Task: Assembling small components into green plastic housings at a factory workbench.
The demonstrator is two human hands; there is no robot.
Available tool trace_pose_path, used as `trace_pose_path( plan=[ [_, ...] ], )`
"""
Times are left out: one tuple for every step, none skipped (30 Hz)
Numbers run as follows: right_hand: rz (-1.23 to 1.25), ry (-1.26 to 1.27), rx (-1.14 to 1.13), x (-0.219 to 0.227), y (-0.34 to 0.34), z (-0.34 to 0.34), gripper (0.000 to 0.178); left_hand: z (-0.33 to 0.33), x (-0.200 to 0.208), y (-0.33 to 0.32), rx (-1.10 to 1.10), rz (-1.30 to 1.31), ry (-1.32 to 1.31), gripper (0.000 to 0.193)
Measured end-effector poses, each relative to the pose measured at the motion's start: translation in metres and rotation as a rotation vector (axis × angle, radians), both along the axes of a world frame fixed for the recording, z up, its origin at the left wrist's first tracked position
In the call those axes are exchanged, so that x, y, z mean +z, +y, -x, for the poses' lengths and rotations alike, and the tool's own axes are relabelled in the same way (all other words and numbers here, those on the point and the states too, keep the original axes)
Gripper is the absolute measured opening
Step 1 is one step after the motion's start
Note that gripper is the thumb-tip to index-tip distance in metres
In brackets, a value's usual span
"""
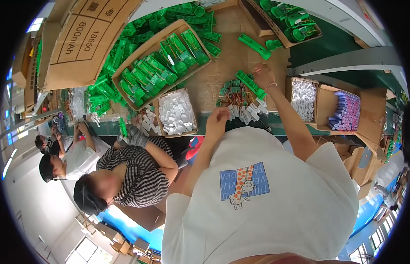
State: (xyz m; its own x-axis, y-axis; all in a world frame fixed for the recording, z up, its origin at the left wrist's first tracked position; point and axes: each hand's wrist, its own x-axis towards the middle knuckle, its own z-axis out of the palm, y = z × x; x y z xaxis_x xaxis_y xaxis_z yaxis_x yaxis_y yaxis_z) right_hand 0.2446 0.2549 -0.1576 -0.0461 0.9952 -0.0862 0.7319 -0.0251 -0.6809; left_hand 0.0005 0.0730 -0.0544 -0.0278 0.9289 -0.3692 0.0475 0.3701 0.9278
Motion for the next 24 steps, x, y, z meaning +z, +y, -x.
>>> trace_pose_path(
  plan=[
    [0.137,-0.068,0.115,0.014,0.005,0.006,0.021,-0.006,0.002,-0.006,-0.040,-0.010,0.024,0.023],
    [0.136,-0.063,0.122,0.028,-0.004,0.008,0.021,-0.011,0.002,-0.010,-0.082,-0.020,0.046,0.023],
    [0.164,-0.271,0.240,0.052,-0.023,0.017,0.025,-0.013,0.006,-0.014,-0.059,-0.019,0.055,0.023],
    [0.189,-0.482,0.334,0.067,-0.036,0.016,0.029,-0.015,0.013,-0.013,-0.072,-0.011,0.105,0.024],
    [0.186,-0.479,0.337,0.059,-0.043,0.007,0.029,-0.018,0.017,-0.013,-0.083,-0.001,0.155,0.025],
    [0.241,-0.412,0.357,0.046,-0.050,-0.008,0.035,-0.022,0.018,-0.014,-0.074,-0.002,0.157,0.025],
    [0.295,-0.342,0.387,0.036,-0.057,-0.018,0.041,-0.023,0.014,-0.015,-0.056,0.047,0.085,0.024],
    [0.293,-0.331,0.420,0.038,-0.064,-0.019,0.041,-0.018,0.011,-0.019,-0.025,0.100,0.019,0.023],
    [0.369,-0.207,0.299,0.047,-0.079,-0.016,0.043,-0.018,0.010,-0.028,0.047,0.219,-0.145,0.026],
    [0.450,-0.088,0.171,0.063,-0.096,-0.007,0.046,-0.023,0.010,-0.034,0.116,0.327,-0.314,0.029],
    [0.462,-0.083,0.211,0.084,-0.117,0.007,0.046,-0.036,0.024,-0.032,0.179,0.340,-0.338,0.035],
    [0.321,0.086,0.332,0.112,-0.135,0.025,0.048,-0.046,0.038,-0.023,0.239,0.343,-0.365,0.041],
    [0.179,0.261,0.450,0.132,-0.147,0.042,0.050,-0.046,0.030,-0.026,0.278,0.335,-0.363,0.041],
    [0.182,0.268,0.490,0.141,-0.153,0.057,0.050,-0.042,0.015,-0.032,0.346,0.193,-0.140,0.043],
    [0.389,0.590,0.608,0.150,-0.159,0.070,0.046,-0.038,0.008,-0.035,0.391,0.057,0.077,0.045],
    [0.604,0.916,0.700,0.154,-0.162,0.082,0.042,-0.019,0.017,-0.041,0.466,0.085,-0.047,0.043],
    [0.610,0.915,0.712,0.156,-0.155,0.098,0.042,0.010,0.028,-0.053,0.544,0.110,-0.170,0.040],
    [0.816,0.831,0.673,0.158,-0.137,0.116,0.035,0.023,0.046,-0.062,0.688,0.151,-0.267,0.034],
    [1.019,0.735,0.627,0.156,-0.122,0.136,0.029,0.032,0.061,-0.076,0.831,0.193,-0.368,0.029],
    [0.676,0.551,0.724,0.131,-0.120,0.167,0.024,0.041,0.063,-0.093,0.879,0.199,-0.368,0.027],
    [0.325,0.370,0.799,0.096,-0.122,0.205,0.020,0.049,0.063,-0.107,0.901,0.289,-0.498,0.031],
    [0.047,0.386,0.876,0.076,-0.125,0.240,0.019,0.055,0.064,-0.122,0.930,0.375,-0.626,0.035],
    [-0.235,0.398,0.929,0.060,-0.126,0.266,0.018,0.054,0.069,-0.130,0.937,0.368,-0.618,0.035],
    [-0.239,0.409,0.937,0.044,-0.125,0.285,0.018,0.047,0.071,-0.136,1.016,0.406,-0.731,0.039]
  ],
)
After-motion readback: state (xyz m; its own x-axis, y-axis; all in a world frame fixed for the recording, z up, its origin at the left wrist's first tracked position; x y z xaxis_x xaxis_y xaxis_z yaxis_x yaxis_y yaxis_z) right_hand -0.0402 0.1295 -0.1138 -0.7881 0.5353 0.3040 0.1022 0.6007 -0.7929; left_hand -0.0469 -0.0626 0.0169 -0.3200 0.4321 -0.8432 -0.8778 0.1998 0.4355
